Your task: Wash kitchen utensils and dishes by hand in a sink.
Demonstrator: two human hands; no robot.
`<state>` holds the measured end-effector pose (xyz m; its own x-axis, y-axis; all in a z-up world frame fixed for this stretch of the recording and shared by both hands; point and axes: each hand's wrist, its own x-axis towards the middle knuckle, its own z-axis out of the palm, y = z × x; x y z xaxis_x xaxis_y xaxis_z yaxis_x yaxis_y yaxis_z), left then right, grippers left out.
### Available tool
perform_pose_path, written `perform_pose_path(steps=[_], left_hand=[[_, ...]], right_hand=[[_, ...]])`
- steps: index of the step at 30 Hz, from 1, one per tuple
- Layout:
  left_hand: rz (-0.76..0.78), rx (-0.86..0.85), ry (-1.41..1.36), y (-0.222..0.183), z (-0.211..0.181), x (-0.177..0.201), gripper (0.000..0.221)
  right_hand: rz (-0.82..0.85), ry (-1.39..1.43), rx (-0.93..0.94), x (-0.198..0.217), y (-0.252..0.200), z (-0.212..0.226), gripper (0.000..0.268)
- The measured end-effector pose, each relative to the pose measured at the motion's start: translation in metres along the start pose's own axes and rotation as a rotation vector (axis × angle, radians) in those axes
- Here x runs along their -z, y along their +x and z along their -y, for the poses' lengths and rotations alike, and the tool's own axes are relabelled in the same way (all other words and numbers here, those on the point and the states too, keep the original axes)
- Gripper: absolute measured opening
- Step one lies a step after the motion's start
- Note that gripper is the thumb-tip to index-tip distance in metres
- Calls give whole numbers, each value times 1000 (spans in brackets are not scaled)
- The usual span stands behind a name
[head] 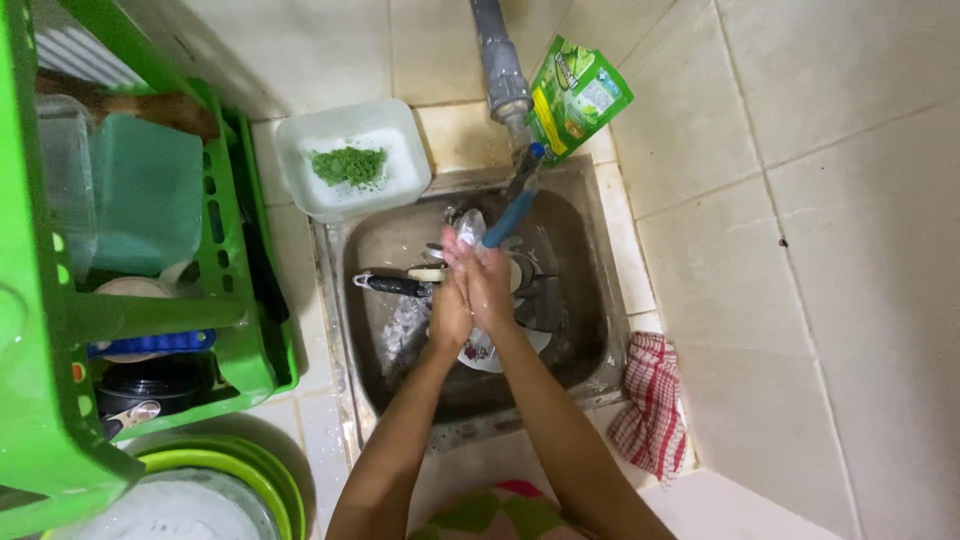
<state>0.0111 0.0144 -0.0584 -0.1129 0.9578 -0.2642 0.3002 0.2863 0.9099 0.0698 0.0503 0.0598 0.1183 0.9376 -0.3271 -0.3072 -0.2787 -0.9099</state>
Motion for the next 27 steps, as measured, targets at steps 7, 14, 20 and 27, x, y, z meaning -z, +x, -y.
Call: perform_pose_path(steps=[7, 14, 20, 27], left_hand=[[59, -415, 697, 21, 98, -39, 32], [-181, -538, -42, -39, -59, 30, 44], [-72, 31, -99, -18, 27, -10, 57], [153, -90, 320, 6, 62, -14, 59]], right_hand=[[159, 270, 204, 10, 20, -40, 36], [20, 65, -5, 35, 43, -88, 35], [1, -12, 145, 32, 37, -85, 29], [-99, -20, -41, 33, 40, -67, 40]])
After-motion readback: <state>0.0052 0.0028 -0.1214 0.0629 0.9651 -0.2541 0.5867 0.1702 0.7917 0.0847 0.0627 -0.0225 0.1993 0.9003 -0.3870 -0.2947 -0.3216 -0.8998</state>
